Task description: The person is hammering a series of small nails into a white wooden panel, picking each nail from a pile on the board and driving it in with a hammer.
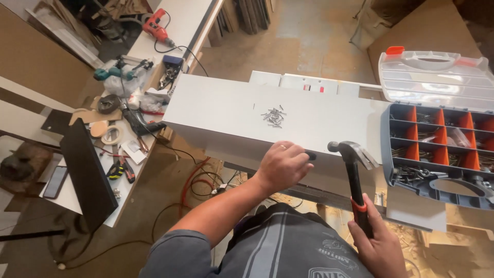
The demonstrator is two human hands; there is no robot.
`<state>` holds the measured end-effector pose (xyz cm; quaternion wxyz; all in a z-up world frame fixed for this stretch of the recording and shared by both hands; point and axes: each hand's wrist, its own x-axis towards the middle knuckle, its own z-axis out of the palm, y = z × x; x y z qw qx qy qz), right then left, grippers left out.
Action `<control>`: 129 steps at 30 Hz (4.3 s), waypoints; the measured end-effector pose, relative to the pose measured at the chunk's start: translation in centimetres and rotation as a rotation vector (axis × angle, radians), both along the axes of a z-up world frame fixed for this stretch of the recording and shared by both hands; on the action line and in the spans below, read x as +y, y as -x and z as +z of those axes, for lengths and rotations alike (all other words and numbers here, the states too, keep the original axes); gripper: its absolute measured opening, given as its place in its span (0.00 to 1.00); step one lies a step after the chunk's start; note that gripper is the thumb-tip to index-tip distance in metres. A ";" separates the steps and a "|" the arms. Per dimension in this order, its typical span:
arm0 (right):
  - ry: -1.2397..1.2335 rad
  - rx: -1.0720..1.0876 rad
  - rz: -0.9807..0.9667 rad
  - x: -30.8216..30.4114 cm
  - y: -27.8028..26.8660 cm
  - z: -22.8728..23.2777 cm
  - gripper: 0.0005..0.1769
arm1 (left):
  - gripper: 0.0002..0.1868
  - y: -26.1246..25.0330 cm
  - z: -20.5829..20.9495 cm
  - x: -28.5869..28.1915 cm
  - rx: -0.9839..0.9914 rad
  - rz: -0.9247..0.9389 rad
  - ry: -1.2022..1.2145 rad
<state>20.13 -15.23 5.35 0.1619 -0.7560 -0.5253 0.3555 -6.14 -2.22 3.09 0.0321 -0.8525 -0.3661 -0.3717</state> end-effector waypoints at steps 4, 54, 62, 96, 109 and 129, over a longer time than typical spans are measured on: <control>0.004 0.077 -0.010 -0.1 -1.0 -2.2 0.44 | 0.03 3.9 0.1 1.0 -0.116 0.335 0.119; -0.429 0.701 -0.246 0.5 19.0 -2.6 0.08 | 0.08 11.1 4.5 -0.2 -0.465 -0.695 0.609; -0.430 0.844 -0.146 3.3 19.8 -0.4 0.08 | 0.06 11.1 3.5 -1.5 -0.749 -0.641 0.346; 0.011 0.025 0.063 6.5 24.9 3.5 0.11 | 0.07 15.6 -0.5 -3.1 -0.387 -0.068 0.800; 0.026 0.864 0.239 5.4 18.9 -2.7 0.19 | 0.03 20.7 -2.4 -1.9 -1.111 0.213 0.704; 0.235 -0.030 0.388 9.2 22.3 7.1 0.29 | 0.07 22.0 0.2 0.7 -0.899 0.499 0.969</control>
